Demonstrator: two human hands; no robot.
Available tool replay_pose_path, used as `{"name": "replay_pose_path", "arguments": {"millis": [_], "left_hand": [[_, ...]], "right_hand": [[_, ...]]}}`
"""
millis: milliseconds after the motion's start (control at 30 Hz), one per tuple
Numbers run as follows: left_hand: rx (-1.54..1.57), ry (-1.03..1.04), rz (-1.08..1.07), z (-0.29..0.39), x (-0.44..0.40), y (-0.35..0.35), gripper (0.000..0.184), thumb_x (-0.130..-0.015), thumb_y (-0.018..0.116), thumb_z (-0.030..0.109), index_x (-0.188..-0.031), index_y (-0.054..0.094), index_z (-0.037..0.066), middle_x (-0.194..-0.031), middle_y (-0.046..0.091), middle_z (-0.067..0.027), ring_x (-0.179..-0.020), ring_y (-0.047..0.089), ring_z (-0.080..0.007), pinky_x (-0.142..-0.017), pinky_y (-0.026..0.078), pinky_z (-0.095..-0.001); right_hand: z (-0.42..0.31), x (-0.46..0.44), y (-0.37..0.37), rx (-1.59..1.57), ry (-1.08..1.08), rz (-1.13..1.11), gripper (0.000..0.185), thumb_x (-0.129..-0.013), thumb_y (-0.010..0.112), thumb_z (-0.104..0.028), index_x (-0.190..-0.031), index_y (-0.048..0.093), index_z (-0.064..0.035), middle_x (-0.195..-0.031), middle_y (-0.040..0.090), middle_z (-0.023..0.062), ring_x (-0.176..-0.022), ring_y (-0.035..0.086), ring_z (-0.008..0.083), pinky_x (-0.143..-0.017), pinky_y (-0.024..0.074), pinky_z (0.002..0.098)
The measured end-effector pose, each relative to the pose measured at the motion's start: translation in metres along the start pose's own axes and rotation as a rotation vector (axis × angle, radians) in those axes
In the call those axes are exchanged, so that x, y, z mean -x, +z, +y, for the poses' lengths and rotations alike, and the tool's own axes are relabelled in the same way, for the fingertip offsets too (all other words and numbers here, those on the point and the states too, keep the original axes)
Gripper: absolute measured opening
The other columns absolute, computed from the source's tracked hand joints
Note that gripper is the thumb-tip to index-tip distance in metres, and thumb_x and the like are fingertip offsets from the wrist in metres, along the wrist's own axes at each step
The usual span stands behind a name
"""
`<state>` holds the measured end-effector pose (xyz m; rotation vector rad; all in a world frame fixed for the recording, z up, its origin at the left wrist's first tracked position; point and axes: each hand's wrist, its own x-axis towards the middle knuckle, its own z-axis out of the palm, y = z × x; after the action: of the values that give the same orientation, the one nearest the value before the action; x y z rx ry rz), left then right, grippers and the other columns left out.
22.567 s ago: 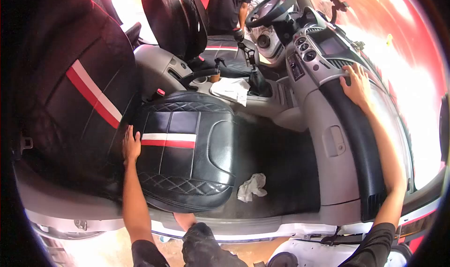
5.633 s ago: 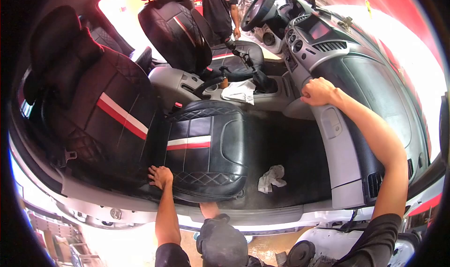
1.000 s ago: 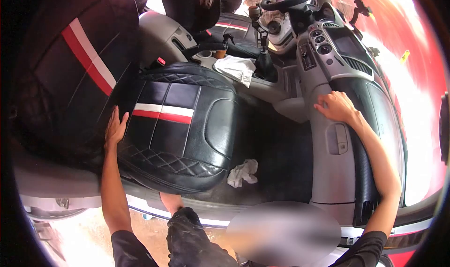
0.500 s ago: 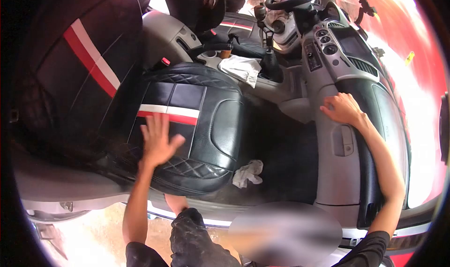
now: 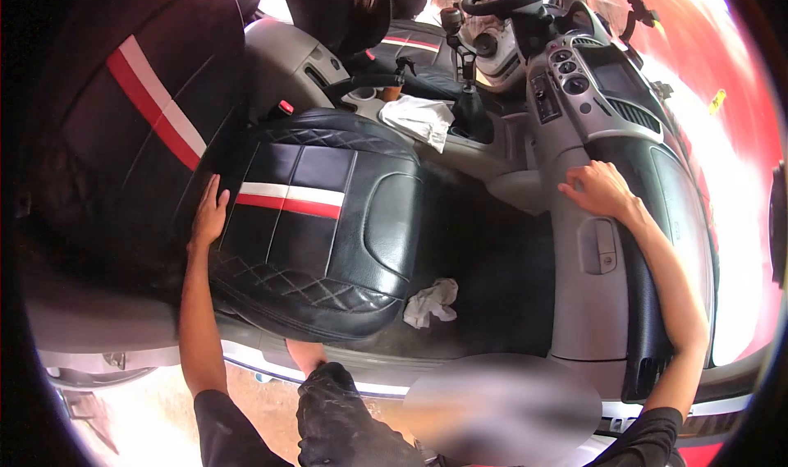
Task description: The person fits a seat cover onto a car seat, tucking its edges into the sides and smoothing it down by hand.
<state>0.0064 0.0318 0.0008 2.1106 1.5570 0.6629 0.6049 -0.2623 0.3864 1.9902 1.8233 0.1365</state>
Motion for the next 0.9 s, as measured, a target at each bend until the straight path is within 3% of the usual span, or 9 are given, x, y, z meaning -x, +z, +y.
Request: {"name": "replay_pose_path", "arguments": {"millis": [100,233,333,433,467,567,667,767,900], "left_hand": [[-0.17,-0.075,-0.011,0.02,0.009,-0.002,0.061,-0.11,0.039,0.041,-0.16,0.029,0.009,-0.166,0.03,-0.0142,-0.153,0.029,-0.0329,-0.123,0.028,-0.0422],[-0.148,-0.051,0.005,0.023,0.012,-0.002,0.062,-0.109,0.04,0.041,-0.16,0.028,0.007,-0.166,0.029,-0.0138,-0.153,0.029,-0.0332,-0.123,0.028,-0.0424],[-0.149,-0.016,-0.03,0.009,0.008,0.002,0.069,-0.108,0.042,0.047,-0.161,0.025,0.006,-0.168,0.025,-0.0169,-0.154,0.024,-0.0348,-0.124,0.023,-0.0459],[-0.322,-0.101,-0.06,0.036,0.021,0.006,0.077,-0.104,0.044,0.055,-0.162,0.024,0.007,-0.168,0.02,-0.0193,-0.156,0.018,-0.0346,-0.125,0.017,-0.0522],[-0.365,-0.12,-0.112,0.053,0.031,0.006,0.085,-0.102,0.044,0.061,-0.163,0.019,0.008,-0.17,0.014,-0.021,-0.157,0.01,-0.0391,-0.125,0.01,-0.0587],[-0.432,-0.044,-0.14,0.08,0.051,0.012,0.084,-0.102,0.047,0.058,-0.163,0.019,0.008,-0.169,0.013,-0.023,-0.155,0.009,-0.0466,-0.124,0.009,-0.0611],[-0.375,0.006,-0.119,0.071,0.044,0.012,0.087,-0.101,0.049,0.059,-0.163,0.019,0.005,-0.169,0.014,-0.0238,-0.155,0.009,-0.0466,-0.124,0.01,-0.0598],[-0.275,0.118,-0.036,0.042,0.004,0.009,0.087,-0.101,0.052,0.053,-0.16,0.021,-0.003,-0.168,0.019,-0.0222,-0.156,0.016,-0.0374,-0.126,0.017,-0.0475],[-0.145,0.015,-0.029,0.01,-0.048,0.023,0.084,-0.103,0.049,0.053,-0.157,0.026,-0.006,-0.164,0.027,-0.0254,-0.153,0.026,-0.0395,-0.124,0.023,-0.0485]], "right_hand": [[-0.002,0.0,0.001,-0.011,-0.002,0.004,0.032,-0.093,0.067,-0.038,-0.083,0.072,-0.008,-0.072,0.07,0.0176,-0.074,0.069,0.0395,-0.071,0.0537,0.0502],[0.003,-0.001,0.003,-0.003,-0.004,-0.003,0.032,-0.093,0.067,-0.038,-0.084,0.072,-0.0083,-0.071,0.07,0.017,-0.073,0.069,0.0394,-0.071,0.054,0.0498],[0.0,-0.001,0.001,-0.007,0.001,-0.009,0.032,-0.094,0.066,-0.038,-0.085,0.073,-0.0083,-0.072,0.07,0.0167,-0.073,0.069,0.0392,-0.072,0.0544,0.0493],[-0.004,-0.002,-0.001,-0.008,0.027,-0.028,0.031,-0.094,0.066,-0.038,-0.086,0.073,-0.0083,-0.073,0.071,0.0168,-0.073,0.069,0.0387,-0.073,0.055,0.0487],[-0.004,-0.002,-0.002,-0.008,0.04,-0.038,0.031,-0.094,0.066,-0.037,-0.087,0.073,-0.0082,-0.073,0.071,0.0169,-0.074,0.07,0.0385,-0.074,0.0552,0.0486],[-0.005,-0.001,-0.002,-0.003,0.047,-0.037,0.031,-0.094,0.066,-0.037,-0.088,0.074,-0.0081,-0.073,0.071,0.0169,-0.075,0.071,0.0377,-0.074,0.056,0.048],[-0.003,-0.003,0.002,0.008,0.048,-0.03,0.031,-0.094,0.066,-0.037,-0.087,0.074,-0.0077,-0.074,0.072,0.0167,-0.075,0.071,0.0375,-0.073,0.0564,0.0478],[-0.004,-0.005,0.006,-0.011,0.028,0.001,0.028,-0.092,0.069,-0.033,-0.085,0.073,-0.0059,-0.073,0.07,0.0177,-0.073,0.07,0.0383,-0.07,0.0559,0.0477],[-0.002,-0.005,0.008,-0.043,0.049,0.045,0.025,-0.09,0.071,-0.029,-0.084,0.072,-0.0056,-0.065,0.066,0.0194,-0.067,0.068,0.0389,-0.066,0.0539,0.0474]]}}
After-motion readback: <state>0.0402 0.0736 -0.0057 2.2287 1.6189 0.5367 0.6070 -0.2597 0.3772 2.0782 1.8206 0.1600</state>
